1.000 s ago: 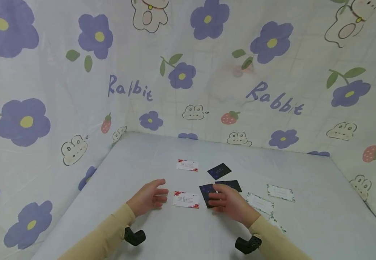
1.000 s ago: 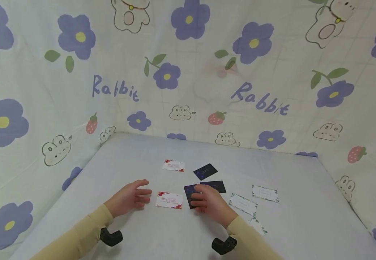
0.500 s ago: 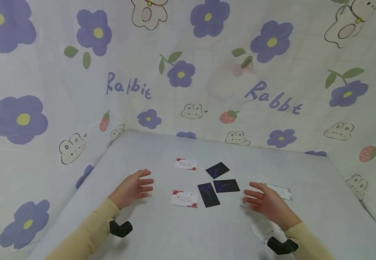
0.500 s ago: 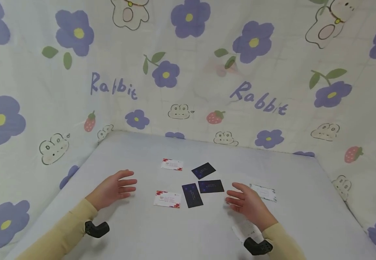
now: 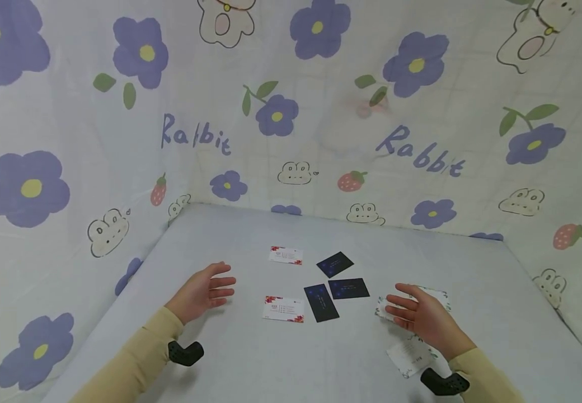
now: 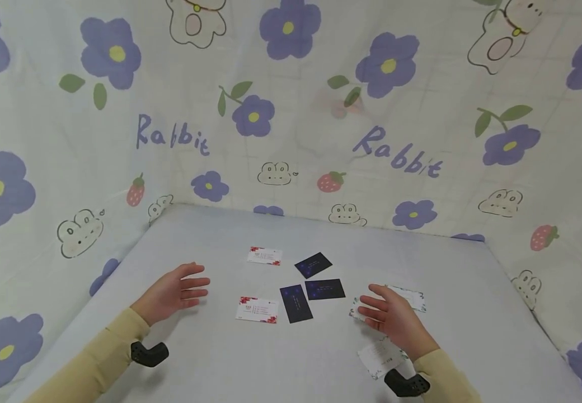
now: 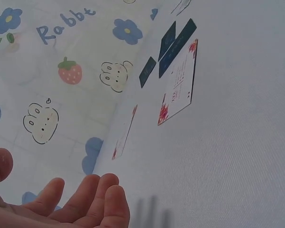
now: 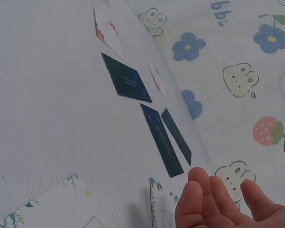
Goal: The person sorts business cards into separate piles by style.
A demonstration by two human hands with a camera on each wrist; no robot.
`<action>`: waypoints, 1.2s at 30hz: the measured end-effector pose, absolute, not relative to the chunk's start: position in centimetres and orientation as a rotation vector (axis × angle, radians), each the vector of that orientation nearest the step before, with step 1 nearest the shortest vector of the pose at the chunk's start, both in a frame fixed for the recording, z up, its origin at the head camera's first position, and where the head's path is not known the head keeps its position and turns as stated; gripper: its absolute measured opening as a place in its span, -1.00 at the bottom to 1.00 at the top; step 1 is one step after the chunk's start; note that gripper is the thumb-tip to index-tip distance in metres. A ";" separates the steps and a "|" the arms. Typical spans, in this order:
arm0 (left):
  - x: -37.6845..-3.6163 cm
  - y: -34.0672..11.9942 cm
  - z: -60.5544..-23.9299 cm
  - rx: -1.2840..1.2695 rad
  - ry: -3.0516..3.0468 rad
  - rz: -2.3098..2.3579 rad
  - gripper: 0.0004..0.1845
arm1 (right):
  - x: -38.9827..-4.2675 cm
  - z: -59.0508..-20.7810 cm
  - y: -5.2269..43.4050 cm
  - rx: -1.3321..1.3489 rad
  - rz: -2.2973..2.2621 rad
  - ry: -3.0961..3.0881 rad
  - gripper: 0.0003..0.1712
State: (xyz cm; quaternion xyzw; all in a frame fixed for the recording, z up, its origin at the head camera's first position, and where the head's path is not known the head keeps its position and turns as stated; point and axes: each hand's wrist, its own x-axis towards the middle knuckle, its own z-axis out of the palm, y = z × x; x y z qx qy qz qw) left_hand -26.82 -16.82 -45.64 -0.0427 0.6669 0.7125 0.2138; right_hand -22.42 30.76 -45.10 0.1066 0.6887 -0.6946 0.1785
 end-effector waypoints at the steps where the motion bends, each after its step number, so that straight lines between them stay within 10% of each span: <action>1: -26.8 -16.8 -45.7 -0.116 1.852 1.977 -0.32 | -22.4 -45.1 30.7 0.302 -1.962 1.951 -0.09; 36: -27.6 -16.9 -45.5 -0.129 1.869 1.971 -0.31 | -22.8 -44.5 30.7 0.285 -1.963 1.945 -0.17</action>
